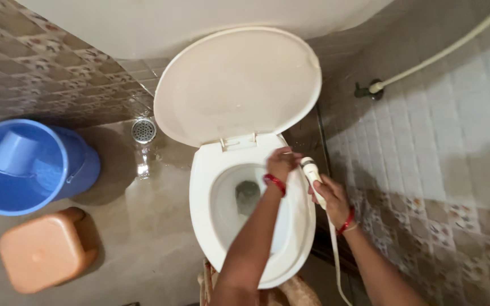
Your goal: The person scrubs the inside of a toilet bowl using a traditional straw broom, then rinses it with a handheld bidet sprayer. They apply blue toilet cleaner to the underside of the toilet seat and scrub it with a long-handled brush.
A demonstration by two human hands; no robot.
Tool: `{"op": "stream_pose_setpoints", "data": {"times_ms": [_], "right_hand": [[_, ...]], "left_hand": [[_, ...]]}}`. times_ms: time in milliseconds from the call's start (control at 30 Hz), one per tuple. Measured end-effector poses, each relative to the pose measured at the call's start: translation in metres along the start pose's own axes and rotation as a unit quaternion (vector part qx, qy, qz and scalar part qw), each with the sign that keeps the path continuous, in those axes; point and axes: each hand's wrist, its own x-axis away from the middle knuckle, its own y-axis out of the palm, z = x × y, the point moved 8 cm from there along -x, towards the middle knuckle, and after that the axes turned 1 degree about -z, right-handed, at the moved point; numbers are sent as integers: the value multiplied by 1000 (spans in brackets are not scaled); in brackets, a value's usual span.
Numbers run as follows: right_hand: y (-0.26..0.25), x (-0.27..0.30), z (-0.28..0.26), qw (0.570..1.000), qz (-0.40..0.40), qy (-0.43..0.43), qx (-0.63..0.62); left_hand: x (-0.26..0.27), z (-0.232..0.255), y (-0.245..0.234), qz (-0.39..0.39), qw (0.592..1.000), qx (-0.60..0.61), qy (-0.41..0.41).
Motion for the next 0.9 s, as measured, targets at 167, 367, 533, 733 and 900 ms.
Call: {"op": "stream_pose_setpoints", "data": {"times_ms": [167,367,533,733,900], "right_hand": [[-38,68,-60,998,55,1,-14],[-4,136,-135,987,61,-13,149],[88,194,-223,946,-45,-212,241],[154,246,-252,923,-126,-235,279],[158,273,-240,924,-148,-213,280]], "left_hand": [[104,-28,76,5,971,-120,-208],[167,62,52,89,977,23,-195],[211,159,39,79,975,155,-140],[282,222,10,148,970,146,-130],[319,221,3,160,966,137,-147]]}}
